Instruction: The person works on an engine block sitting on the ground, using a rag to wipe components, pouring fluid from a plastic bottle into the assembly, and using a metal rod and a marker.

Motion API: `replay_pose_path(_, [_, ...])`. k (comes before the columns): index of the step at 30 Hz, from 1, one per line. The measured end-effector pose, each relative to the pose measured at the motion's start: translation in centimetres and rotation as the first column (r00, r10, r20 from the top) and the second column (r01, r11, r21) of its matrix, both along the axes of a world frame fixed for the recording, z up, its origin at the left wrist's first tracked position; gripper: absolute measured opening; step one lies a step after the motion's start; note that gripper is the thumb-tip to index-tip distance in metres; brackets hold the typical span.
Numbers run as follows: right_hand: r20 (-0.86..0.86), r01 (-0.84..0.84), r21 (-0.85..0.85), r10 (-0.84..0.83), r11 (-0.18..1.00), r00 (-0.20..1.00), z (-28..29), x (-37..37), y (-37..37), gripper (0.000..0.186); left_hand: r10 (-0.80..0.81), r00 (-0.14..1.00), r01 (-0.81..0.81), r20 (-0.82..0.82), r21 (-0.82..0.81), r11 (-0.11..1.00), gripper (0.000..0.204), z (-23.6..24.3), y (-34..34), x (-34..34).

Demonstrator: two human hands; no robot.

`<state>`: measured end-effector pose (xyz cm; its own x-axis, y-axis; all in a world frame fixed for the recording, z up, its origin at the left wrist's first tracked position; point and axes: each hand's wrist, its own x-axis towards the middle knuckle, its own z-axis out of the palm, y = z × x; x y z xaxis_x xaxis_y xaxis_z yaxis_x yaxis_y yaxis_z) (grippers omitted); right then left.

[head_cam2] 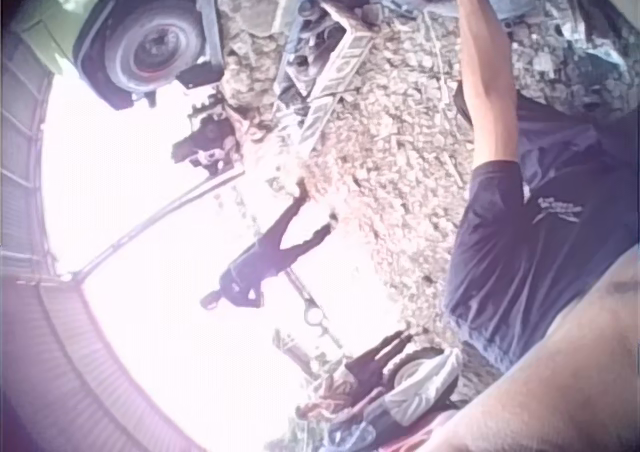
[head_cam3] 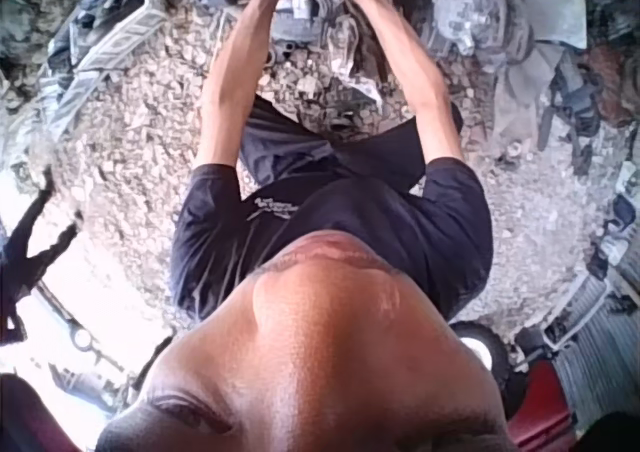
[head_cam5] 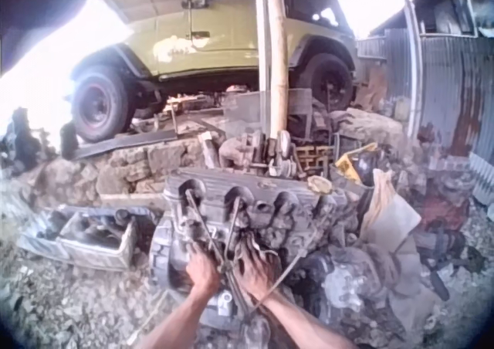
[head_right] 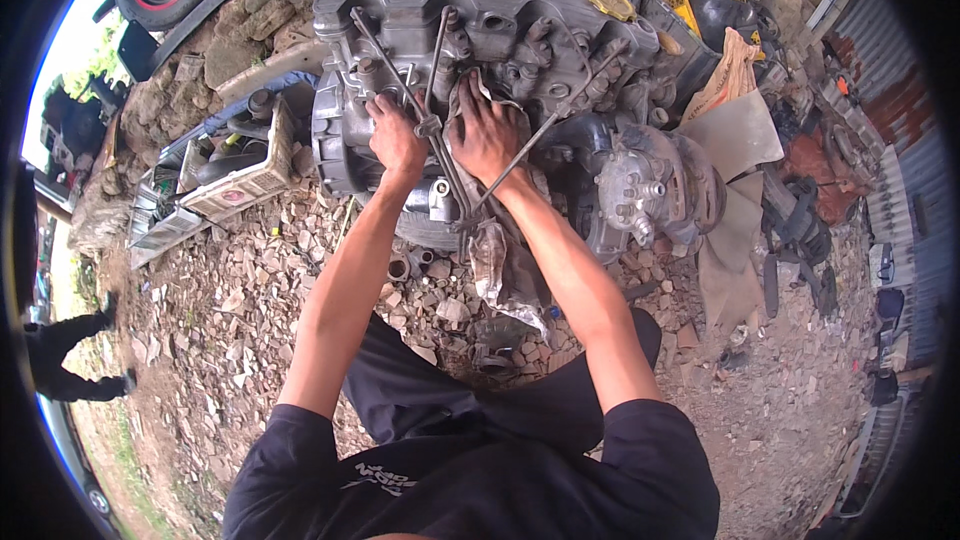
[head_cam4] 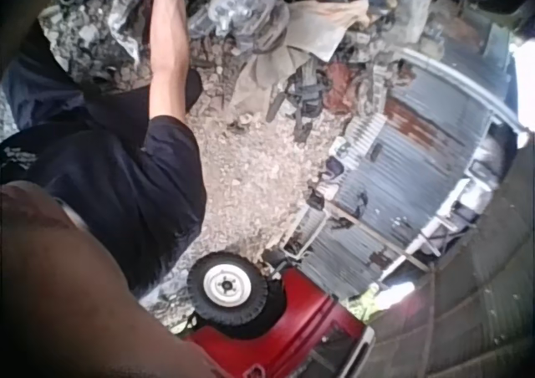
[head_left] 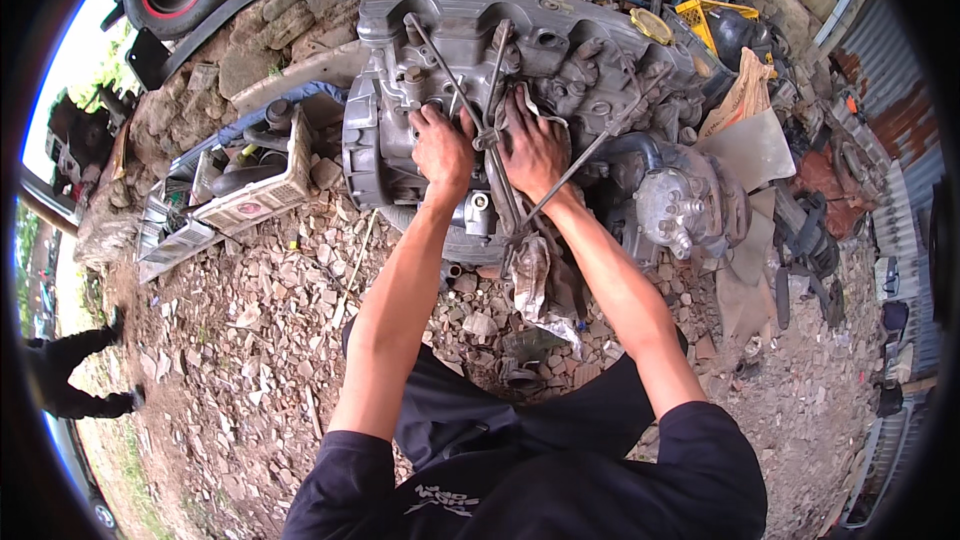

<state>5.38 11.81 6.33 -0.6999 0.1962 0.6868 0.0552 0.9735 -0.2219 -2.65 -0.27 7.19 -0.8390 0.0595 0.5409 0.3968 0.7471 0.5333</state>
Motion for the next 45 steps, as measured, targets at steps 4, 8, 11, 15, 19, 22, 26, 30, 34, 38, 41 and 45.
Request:
replay_pose_path(4, [-0.019,0.013,-0.087,-0.015,0.996,1.000,-0.3,-0.2,0.1,0.060,-0.009,0.999,0.009,0.047,-0.012,1.000,0.050,0.3,0.3,0.3])
replay_pose_path(8, [0.082,0.090,0.060,-0.095,0.994,0.992,-0.6,0.8,-0.2,0.062,0.003,1.000,-0.004,0.022,0.022,1.000,0.050,0.4,0.2,0.3])
replay_pose_path(11, [0.066,0.226,-0.093,-0.220,0.970,0.973,-1.1,0.8,-1.2,0.069,-0.020,0.999,0.019,0.032,0.021,1.000,0.051,0.6,0.1,0.4])
replay_pose_path(15, [0.218,0.364,-0.176,-0.325,0.915,0.920,-0.7,2.3,-2.5,0.075,-0.029,0.999,0.028,0.043,0.022,0.999,0.051,0.6,-0.2,0.2])
replay_pose_path(19, [0.171,0.296,-0.239,-0.260,0.925,0.950,-1.7,2.0,-1.7,0.075,-0.016,0.999,0.015,0.043,0.020,1.000,0.052,0.5,0.0,0.4])
replay_pose_path(22, [0.236,0.263,-0.201,-0.214,0.944,0.948,-1.0,2.1,-1.4,0.075,0.009,1.000,-0.009,0.022,0.010,1.000,0.052,0.3,0.3,0.4])
replay_pose_path(26, [0.236,0.090,-0.060,-0.073,0.994,0.969,-0.9,1.6,-0.5,0.074,-0.017,0.998,0.016,0.063,0.005,1.000,0.053,0.7,0.2,0.3])
replay_pose_path(30, [0.208,0.106,-0.051,-0.093,0.993,0.974,0.2,1.6,-0.6,0.075,-0.011,0.998,0.010,0.067,0.016,1.000,0.053,0.7,0.0,0.4])
replay_pose_path(34, [-0.005,0.007,-0.090,-0.007,0.996,1.000,0.1,-0.2,0.7,0.064,-0.008,0.999,0.007,0.052,0.016,1.000,0.053,0.7,0.3,0.4])
replay_pose_path(38, [0.035,-0.024,-0.070,0.026,0.997,0.999,0.5,-0.3,0.4,0.048,0.023,0.999,-0.023,0.034,0.014,1.000,0.053,0.6,0.2,0.2])
replay_pose_path(41, [0.140,0.042,0.037,-0.047,0.998,0.989,0.1,0.0,0.3,0.046,-0.001,0.999,0.001,0.041,0.005,1.000,0.054,0.6,0.3,0.4])
replay_pose_path(45, [0.139,0.170,0.095,-0.182,0.981,0.973,-0.4,1.1,-0.7,0.058,-0.004,1.000,0.004,0.004,-0.003,1.000,0.057,0.0,-0.2,0.1])
